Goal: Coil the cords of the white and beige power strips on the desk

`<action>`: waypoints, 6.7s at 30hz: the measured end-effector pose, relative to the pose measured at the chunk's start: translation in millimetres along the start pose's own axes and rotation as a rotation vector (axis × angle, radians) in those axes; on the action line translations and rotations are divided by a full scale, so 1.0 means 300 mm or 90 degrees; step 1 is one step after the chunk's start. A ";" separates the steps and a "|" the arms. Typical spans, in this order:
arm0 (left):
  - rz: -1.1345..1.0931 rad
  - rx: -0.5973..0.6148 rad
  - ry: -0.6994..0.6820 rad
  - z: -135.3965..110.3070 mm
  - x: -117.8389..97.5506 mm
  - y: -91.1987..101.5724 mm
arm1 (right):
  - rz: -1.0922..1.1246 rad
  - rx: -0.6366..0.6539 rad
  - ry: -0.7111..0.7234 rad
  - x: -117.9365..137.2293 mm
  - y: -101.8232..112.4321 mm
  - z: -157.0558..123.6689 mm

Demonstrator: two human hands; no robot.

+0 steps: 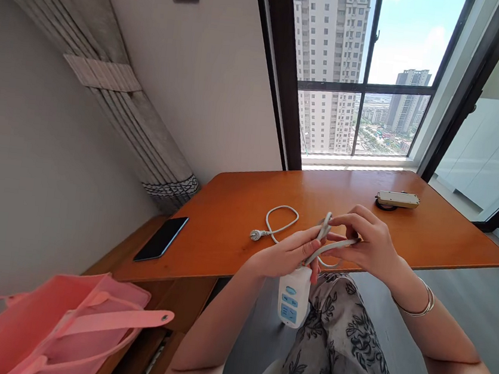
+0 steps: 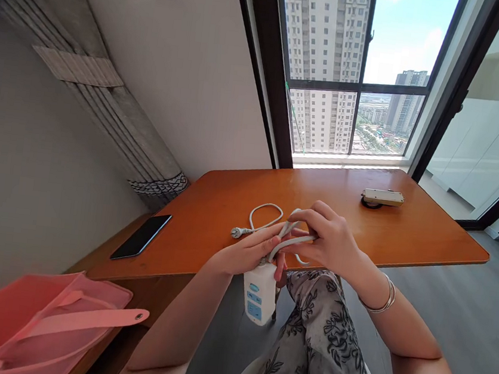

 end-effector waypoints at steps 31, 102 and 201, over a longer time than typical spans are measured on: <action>-0.451 0.168 -0.110 0.005 0.074 -0.078 | 0.766 0.201 -0.380 -0.173 -0.085 -0.086; -0.033 -0.342 -0.294 0.005 -0.066 0.047 | -0.356 0.325 -0.012 -0.049 -0.071 -0.049; -0.138 -0.116 -0.091 0.019 0.034 -0.028 | -0.197 0.249 0.164 0.014 0.028 -0.062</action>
Point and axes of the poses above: each hand's wrist, its own z-axis towards the middle knuckle, its own y-axis out of the back of the hand, x = y × z, the point moved 1 cm from there along z, towards the middle knuckle, and after that the axes turned 7 degrees about z, right-handed, at the moved point
